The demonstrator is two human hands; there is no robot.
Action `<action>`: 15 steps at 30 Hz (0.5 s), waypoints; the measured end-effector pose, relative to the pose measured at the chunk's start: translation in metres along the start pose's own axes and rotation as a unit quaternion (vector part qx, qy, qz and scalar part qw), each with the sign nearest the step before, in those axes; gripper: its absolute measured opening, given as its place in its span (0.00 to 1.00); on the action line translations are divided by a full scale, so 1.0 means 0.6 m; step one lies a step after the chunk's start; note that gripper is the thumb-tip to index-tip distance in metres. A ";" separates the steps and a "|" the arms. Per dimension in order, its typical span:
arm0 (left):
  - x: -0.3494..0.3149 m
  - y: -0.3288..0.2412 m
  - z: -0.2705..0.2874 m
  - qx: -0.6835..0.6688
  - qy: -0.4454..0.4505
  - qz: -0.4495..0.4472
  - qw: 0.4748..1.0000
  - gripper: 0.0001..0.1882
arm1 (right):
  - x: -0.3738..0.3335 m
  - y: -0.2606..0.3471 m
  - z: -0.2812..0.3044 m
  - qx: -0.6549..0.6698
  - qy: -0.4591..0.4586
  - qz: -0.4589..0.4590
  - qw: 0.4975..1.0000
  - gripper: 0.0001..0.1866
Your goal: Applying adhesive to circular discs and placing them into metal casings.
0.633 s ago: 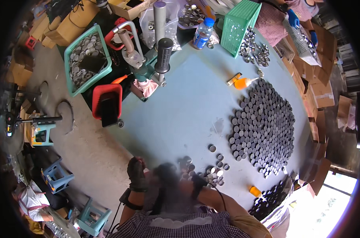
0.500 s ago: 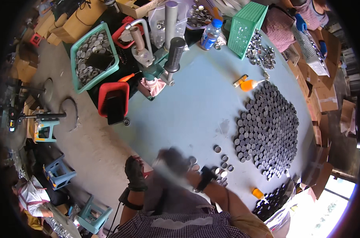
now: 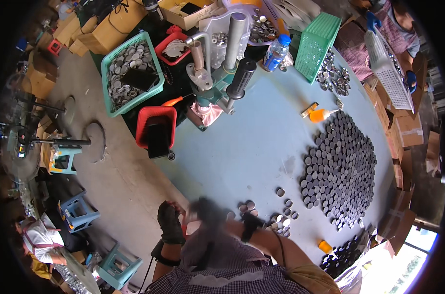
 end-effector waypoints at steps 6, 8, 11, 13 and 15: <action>0.011 0.014 -0.017 0.052 -0.053 0.005 0.997 0.07 | 0.130 -0.258 0.174 -0.253 -0.299 -0.252 0.885 0.06; 0.006 -0.005 -0.033 0.086 -0.077 -0.013 0.993 0.06 | 0.113 -0.232 0.062 -0.129 -0.237 -0.197 0.942 0.08; 0.030 0.076 -0.168 0.068 -0.011 0.064 0.996 0.04 | -0.070 -0.292 -0.109 -0.079 -0.087 -0.216 0.969 0.11; 0.050 0.016 -0.140 0.095 -0.048 0.024 0.994 0.05 | -0.066 -0.094 -0.063 -0.069 0.083 -0.165 0.980 0.10; 0.052 0.029 -0.225 0.181 0.028 0.025 0.983 0.06 | -0.114 -0.070 0.032 -0.194 0.166 -0.057 0.965 0.10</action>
Point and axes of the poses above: each hand's wrist, its own x-axis towards the middle knuckle, its own z-axis out of the back of the hand, y = z × x, the point moved 4 cm from there along x, towards the middle knuckle, and after that the axes turned 5 degrees about -x, right-handed, at the moved point
